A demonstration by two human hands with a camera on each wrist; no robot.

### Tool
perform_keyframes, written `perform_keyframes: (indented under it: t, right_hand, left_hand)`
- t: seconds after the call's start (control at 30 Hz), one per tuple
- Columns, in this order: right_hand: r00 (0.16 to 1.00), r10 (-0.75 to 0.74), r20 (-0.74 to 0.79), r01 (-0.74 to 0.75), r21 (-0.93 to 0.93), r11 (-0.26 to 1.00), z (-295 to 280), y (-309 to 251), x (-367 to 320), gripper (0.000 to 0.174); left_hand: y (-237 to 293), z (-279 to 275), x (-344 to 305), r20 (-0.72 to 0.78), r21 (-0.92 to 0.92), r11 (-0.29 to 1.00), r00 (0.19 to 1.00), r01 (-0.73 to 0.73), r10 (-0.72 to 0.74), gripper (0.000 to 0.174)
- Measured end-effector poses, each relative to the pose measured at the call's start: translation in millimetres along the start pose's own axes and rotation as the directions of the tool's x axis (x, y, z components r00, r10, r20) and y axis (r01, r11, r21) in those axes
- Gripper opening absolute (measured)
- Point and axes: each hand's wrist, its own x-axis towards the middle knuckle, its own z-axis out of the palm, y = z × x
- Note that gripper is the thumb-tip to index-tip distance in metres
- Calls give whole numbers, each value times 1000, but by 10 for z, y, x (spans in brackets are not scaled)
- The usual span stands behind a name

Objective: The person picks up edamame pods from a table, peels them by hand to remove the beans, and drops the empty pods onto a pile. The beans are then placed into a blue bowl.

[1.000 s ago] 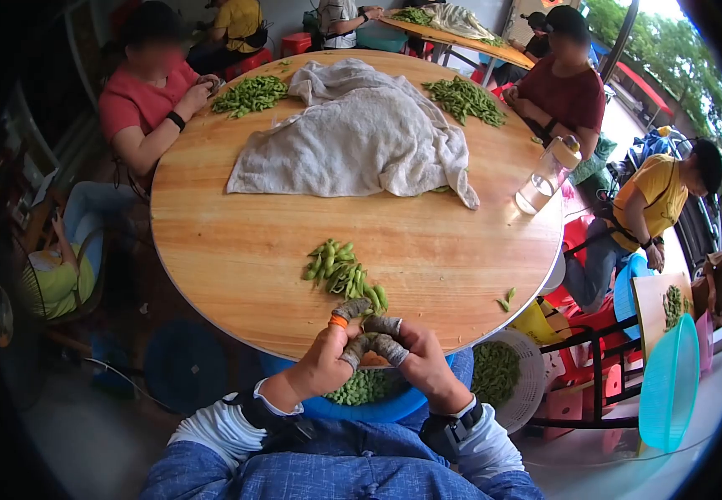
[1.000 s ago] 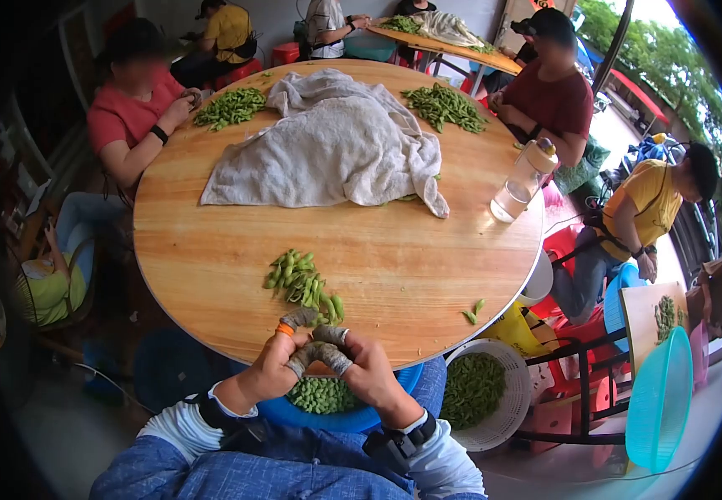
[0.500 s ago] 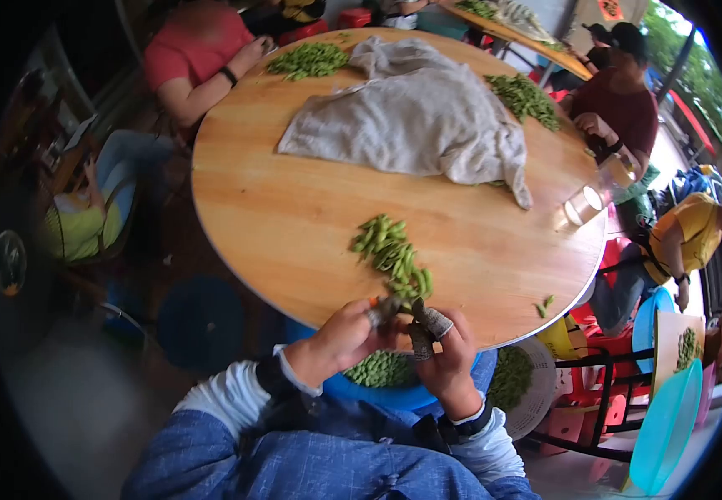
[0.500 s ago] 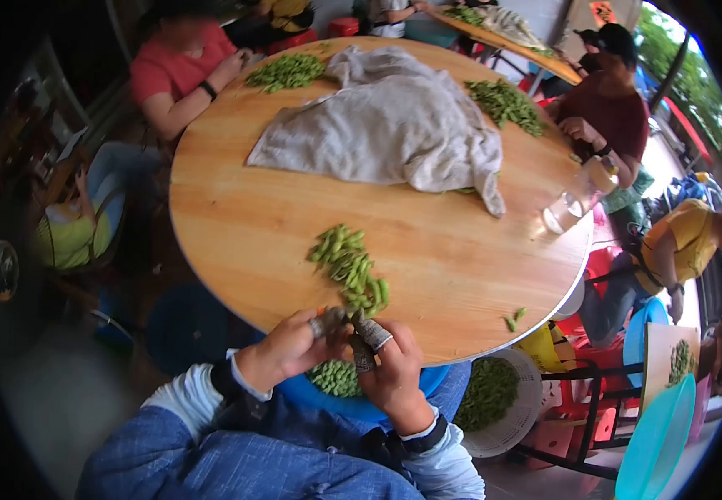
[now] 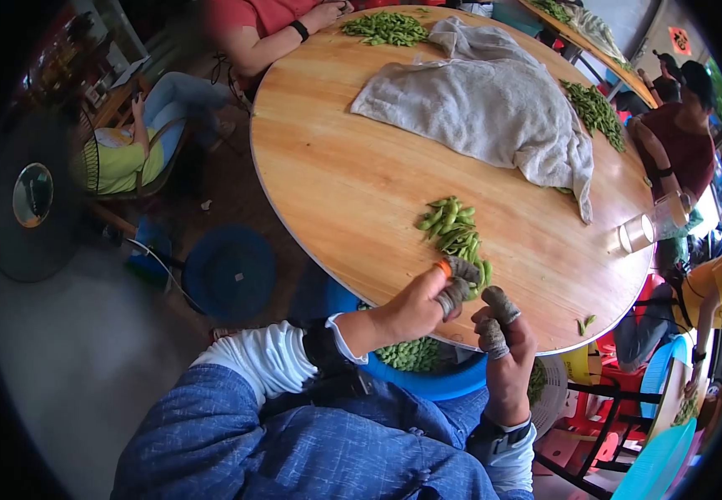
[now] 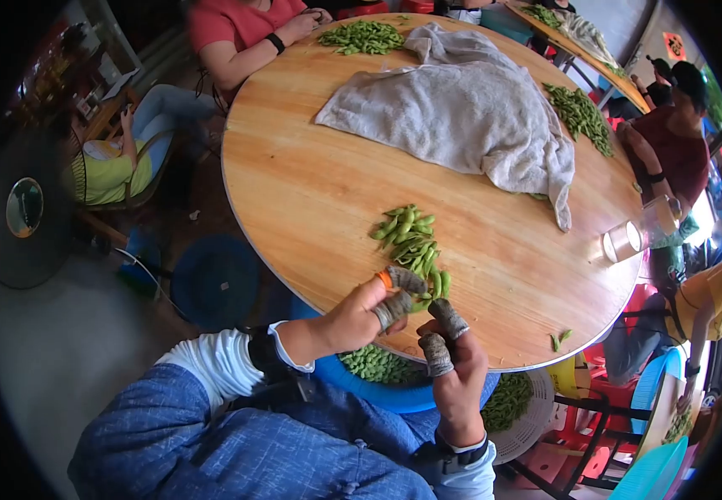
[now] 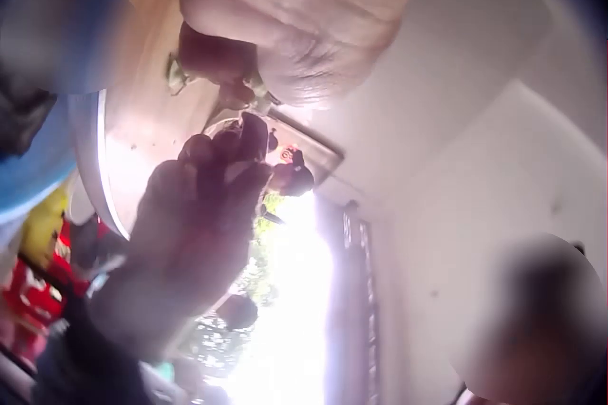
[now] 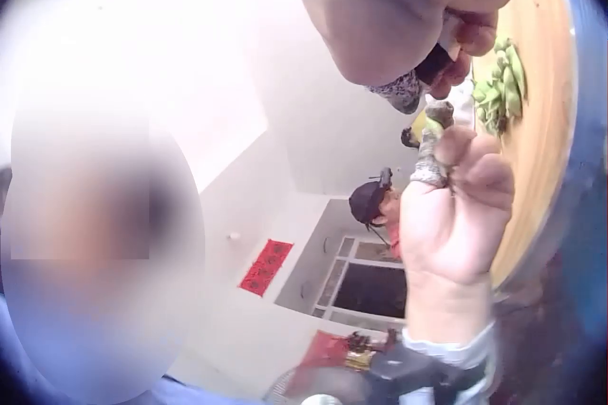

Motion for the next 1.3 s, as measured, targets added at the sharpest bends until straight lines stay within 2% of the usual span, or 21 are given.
perform_keyframes:
  t: [0.07,0.1,0.2,0.27,0.3,0.33,0.4,0.43,0.5,0.53,0.6,0.63,0.67,0.73,0.77,0.87,0.97,1.07,1.17,1.23,1.3]
  right_hand:
    - [996,65,57,-70,82,994,16,21,41,28]
    - [992,98,85,-108,121,987,21,39,50,27]
    - [990,105,89,-117,138,984,-7,78,50,27]
    - [995,73,61,-81,133,988,-20,120,28,25]
    - [998,50,39,-54,128,990,-31,116,22,25]
    - [1000,5,-12,-3,130,992,22,85,18,25]
    - [999,-23,33,18,153,988,-11,49,-6,24]
    - [998,-30,52,19,198,980,-23,60,-15,25]
    - [997,-28,69,18,141,990,-51,58,-27,26]
    - [995,-52,81,42,121,992,-57,63,-26,27]
    - [1000,-10,19,8,84,996,-64,43,-34,26]
    - [1000,13,-11,-12,66,998,-73,37,-43,26]
    - [999,50,20,-51,88,995,-96,47,-59,25]
    - [989,119,84,-130,131,983,-127,54,-91,24]
    - [987,148,63,-154,108,982,-94,-1,-103,22]
    - [983,180,48,-185,167,968,-78,-33,-104,28]
    - [968,246,43,-250,221,943,-75,-55,-116,17]
    - [962,271,44,-274,242,931,-78,-65,-114,17]
    - [966,243,91,-257,216,942,-112,-65,-114,17]
    - [969,228,98,-243,187,952,-120,-70,-114,17]
    - [969,234,82,-245,166,955,-124,-80,-118,17]
  left_hand:
    - [-30,72,10,45,84,965,968,-248,245,21]
    - [-16,41,-5,104,311,898,950,-311,293,27]
    - [-77,-11,-5,167,386,864,946,-322,278,29]
    - [-33,-7,-52,131,165,983,989,-85,63,28]
    - [2,-9,-54,144,51,998,988,39,-46,29]
    - [17,-45,-50,201,84,988,969,128,-142,21]
    - [27,-141,-67,303,169,940,892,297,-336,15]
    - [28,-153,-73,334,119,945,883,306,-328,15]
    - [18,-156,-94,384,20,943,869,331,-313,16]
    - [23,-145,-92,346,38,962,900,270,-267,15]
    - [52,-117,-100,265,79,986,950,148,-164,12]
    - [87,-97,-98,231,229,973,973,-45,-10,11]
    - [142,-67,-116,224,343,933,974,-107,29,13]
    - [231,-20,-154,226,553,803,968,-220,109,17]
    - [194,-27,-138,288,579,744,938,-333,195,24]
    - [173,-57,-149,349,760,430,864,-488,364,22]
    - [226,-115,-137,450,797,275,832,-538,324,25]
    - [341,-140,-117,562,774,131,767,-620,310,24]
    - [358,-152,-77,613,733,92,713,-674,341,22]
    - [388,-138,-65,629,737,43,708,-675,321,9]
    - [416,-122,-51,649,731,6,698,-682,302,6]
